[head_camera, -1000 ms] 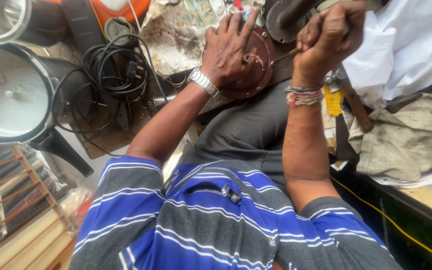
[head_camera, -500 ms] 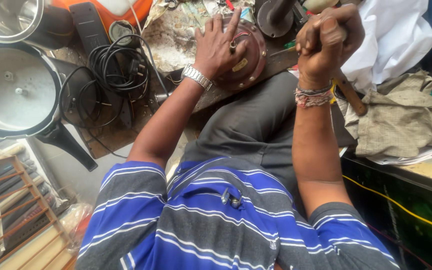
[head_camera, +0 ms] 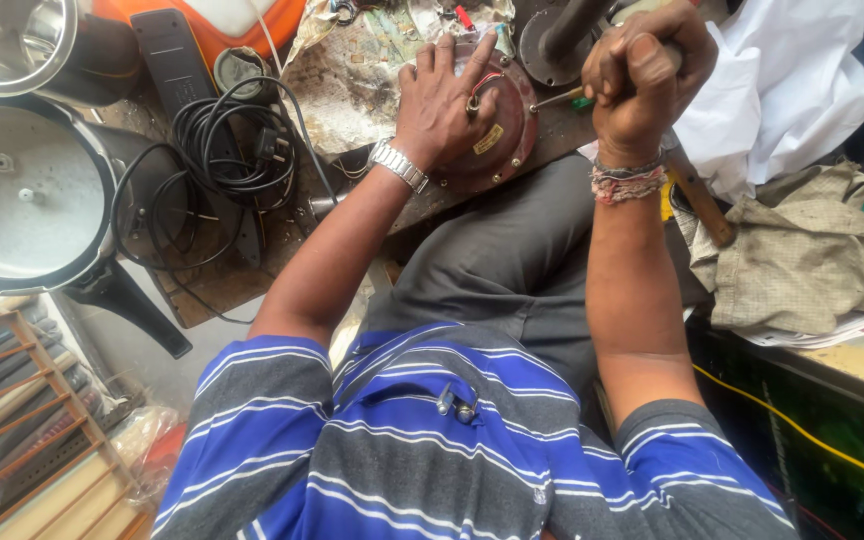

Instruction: The person works on a circular electrical component, using a screwdriver to tighten screws and connect wires. They also use a hammer to tap the component and adjust the wiring.

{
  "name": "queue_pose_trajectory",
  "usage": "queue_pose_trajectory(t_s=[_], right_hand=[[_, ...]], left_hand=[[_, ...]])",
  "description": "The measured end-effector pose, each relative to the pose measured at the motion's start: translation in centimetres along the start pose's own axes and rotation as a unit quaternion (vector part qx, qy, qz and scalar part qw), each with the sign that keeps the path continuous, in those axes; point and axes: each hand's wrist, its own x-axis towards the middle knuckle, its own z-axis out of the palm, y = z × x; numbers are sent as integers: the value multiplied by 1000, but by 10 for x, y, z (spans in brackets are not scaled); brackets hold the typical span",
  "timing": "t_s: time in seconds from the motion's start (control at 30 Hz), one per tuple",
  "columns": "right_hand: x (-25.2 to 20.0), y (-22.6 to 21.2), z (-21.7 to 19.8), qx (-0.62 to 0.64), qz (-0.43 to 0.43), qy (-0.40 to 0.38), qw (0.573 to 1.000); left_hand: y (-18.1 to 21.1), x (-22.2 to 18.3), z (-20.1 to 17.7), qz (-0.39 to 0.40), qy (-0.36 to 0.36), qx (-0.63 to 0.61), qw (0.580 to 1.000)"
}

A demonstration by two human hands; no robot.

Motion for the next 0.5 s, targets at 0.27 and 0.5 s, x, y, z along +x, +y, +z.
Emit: queue_pose_trajectory(t_s=[0.27,0.5], right_hand=[[11,-12,-5,94,119,-144,978],[23,-8,-12,130,120,-186,966]], left_hand=[[-6,2,2,35,-4,-27,999],[-7,4,1,35,-12,-10,999]])
